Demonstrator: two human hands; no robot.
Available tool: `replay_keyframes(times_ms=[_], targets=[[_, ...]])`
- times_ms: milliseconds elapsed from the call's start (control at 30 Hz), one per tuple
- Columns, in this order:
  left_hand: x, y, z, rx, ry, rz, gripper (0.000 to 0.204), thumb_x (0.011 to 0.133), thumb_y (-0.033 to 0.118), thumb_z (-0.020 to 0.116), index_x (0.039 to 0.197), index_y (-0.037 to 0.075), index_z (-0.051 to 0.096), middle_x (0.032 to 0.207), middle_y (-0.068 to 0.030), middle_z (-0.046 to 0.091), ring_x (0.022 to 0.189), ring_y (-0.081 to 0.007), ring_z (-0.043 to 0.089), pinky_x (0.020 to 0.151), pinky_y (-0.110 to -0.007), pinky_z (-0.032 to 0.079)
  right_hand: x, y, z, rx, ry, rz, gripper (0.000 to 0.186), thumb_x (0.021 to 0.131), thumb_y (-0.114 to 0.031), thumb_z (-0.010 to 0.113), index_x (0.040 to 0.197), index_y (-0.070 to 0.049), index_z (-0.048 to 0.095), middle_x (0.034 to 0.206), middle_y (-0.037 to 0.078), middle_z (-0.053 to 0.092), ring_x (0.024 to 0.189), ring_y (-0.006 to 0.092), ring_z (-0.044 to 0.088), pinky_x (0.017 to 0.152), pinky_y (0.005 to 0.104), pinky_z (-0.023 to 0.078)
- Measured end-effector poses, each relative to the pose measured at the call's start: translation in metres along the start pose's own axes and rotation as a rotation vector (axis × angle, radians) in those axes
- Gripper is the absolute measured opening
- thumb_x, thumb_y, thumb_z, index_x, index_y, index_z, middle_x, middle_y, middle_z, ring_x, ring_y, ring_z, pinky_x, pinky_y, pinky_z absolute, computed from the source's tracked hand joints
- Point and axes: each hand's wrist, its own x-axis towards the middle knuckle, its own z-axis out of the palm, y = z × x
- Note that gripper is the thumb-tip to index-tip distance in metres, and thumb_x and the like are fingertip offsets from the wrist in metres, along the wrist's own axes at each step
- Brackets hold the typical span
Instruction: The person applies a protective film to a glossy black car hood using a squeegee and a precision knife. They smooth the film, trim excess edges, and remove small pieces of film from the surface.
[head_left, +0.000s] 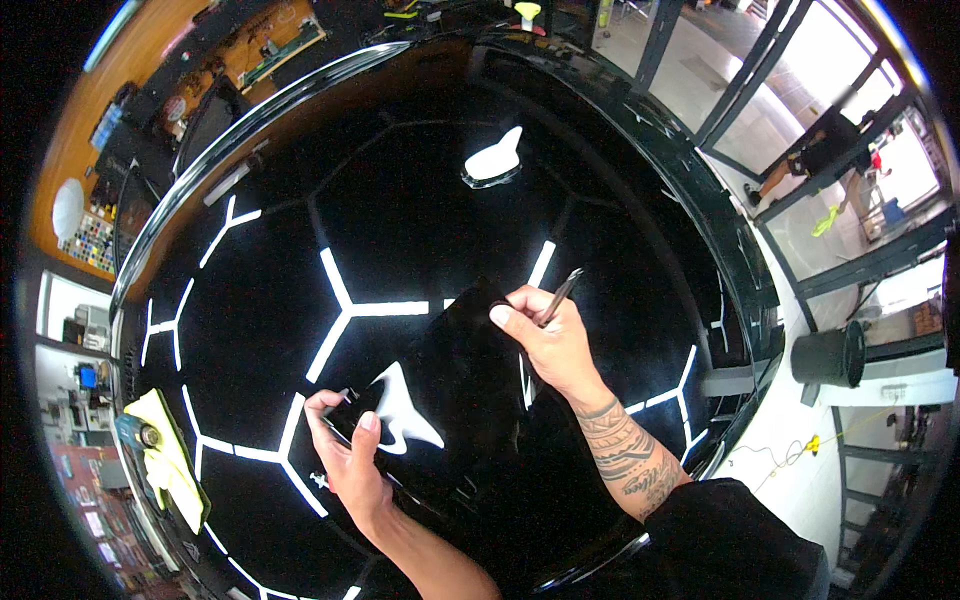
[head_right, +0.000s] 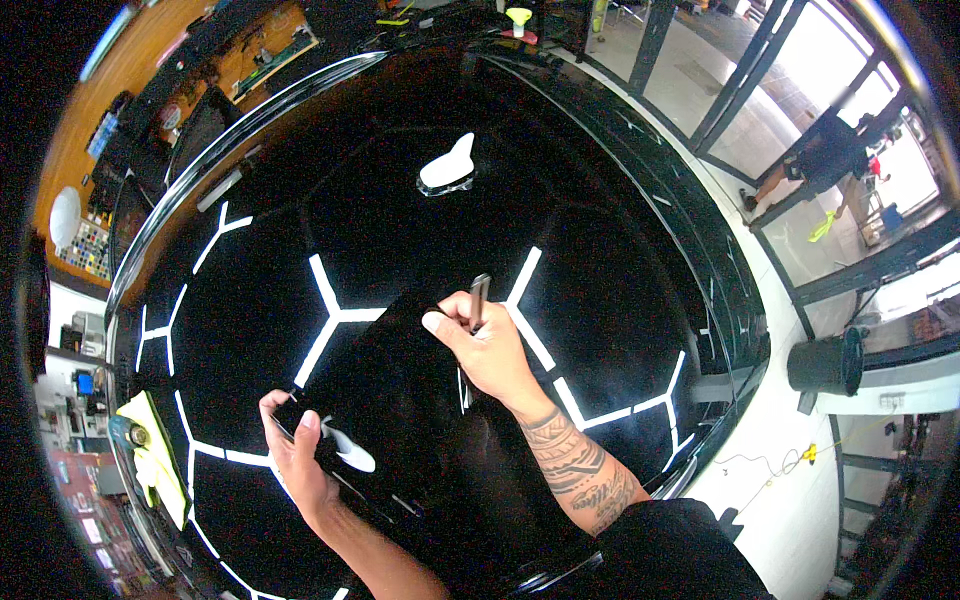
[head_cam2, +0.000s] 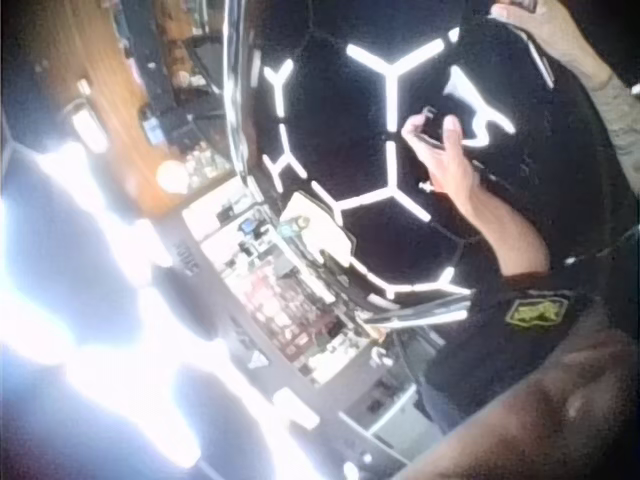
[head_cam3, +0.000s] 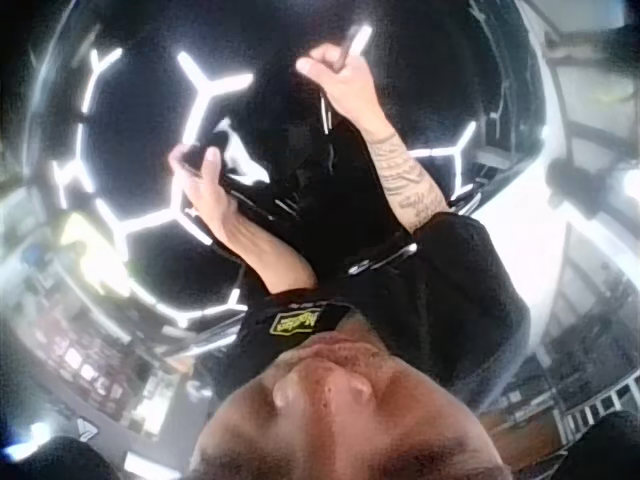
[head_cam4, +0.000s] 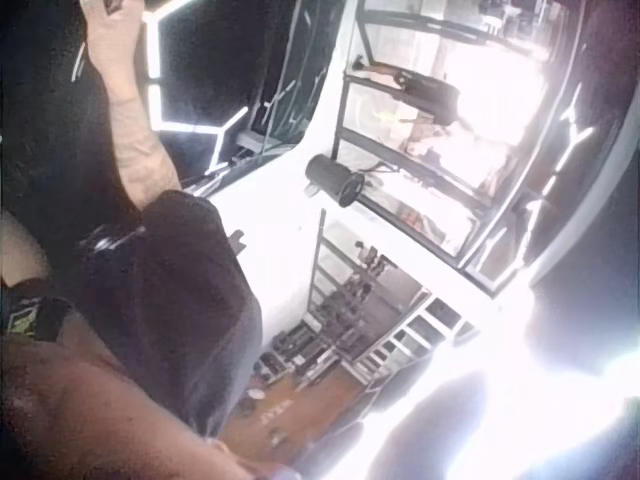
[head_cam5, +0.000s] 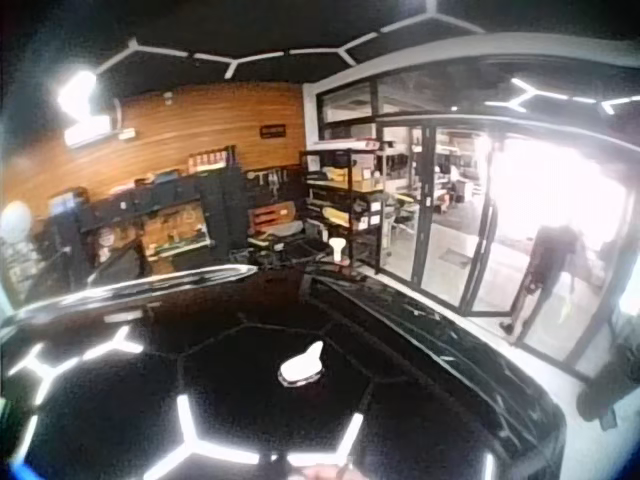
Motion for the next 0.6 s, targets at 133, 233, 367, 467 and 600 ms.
replay_keyframes(times_ms=[133,233,367,467,600], targets=[[0.005,0.005,-0.007,0.507,-0.128,0.277,0.045,0.070,0.019,0.074,0.108,0.001,0.059,0.097,-0.0070,0.055,0.091,-0.0170,0.050,0.085,-0.031,0.039,0.004,0.001,-0.003,-0.080,0.021,-0.075,0.017,0.088,-0.015,0.072,0.082,0.000,0.067,0.069,-0.004,0.056,0.063,0.0048,0.049,0.058,0.0243,0.038],[-0.003,0.020,0.002,0.632,-0.186,0.110,0.054,0.072,0.014,0.073,0.124,0.005,0.061,0.101,-0.0087,0.059,0.094,-0.0194,0.053,0.085,-0.034,0.043,0.006,-0.001,-0.008,-0.071,-0.006,-0.051,0.016,0.086,-0.014,0.073,0.083,0.001,0.069,0.068,-0.002,0.058,0.062,0.0057,0.050,0.058,0.0260,0.039],[-0.003,0.032,0.016,1.324,-0.297,0.421,0.071,0.069,0.010,0.076,0.136,0.011,0.053,0.115,-0.0116,0.064,0.116,-0.0303,0.053,0.103,-0.045,0.038,0.011,0.012,-0.011,-0.191,-0.025,-0.141,0.017,0.084,-0.017,0.073,0.084,0.000,0.070,0.060,0.000,0.058,0.056,0.0072,0.049,0.054,0.0281,0.039],[0.029,0.041,0.039,1.092,-0.593,0.359,0.073,0.072,0.011,0.077,0.139,0.010,0.048,0.106,-0.0147,0.068,0.106,-0.0336,0.061,0.096,-0.044,0.043,0.013,0.003,-0.003,-0.337,-0.145,-0.082,0.018,0.085,-0.016,0.072,0.083,0.001,0.066,0.059,0.005,0.055,0.056,0.0096,0.051,0.053,0.0298,0.040],[0.066,0.023,0.071,1.088,-0.725,0.098,0.070,0.071,0.011,0.080,0.133,0.006,0.049,0.092,-0.0170,0.069,0.092,-0.0315,0.067,0.083,-0.041,0.051,0.016,0.004,-0.003,-0.298,0.006,-0.224,0.017,0.085,-0.015,0.071,0.082,0.001,0.067,0.059,0.006,0.056,0.055,0.0106,0.051,0.052,0.0301,0.040]])
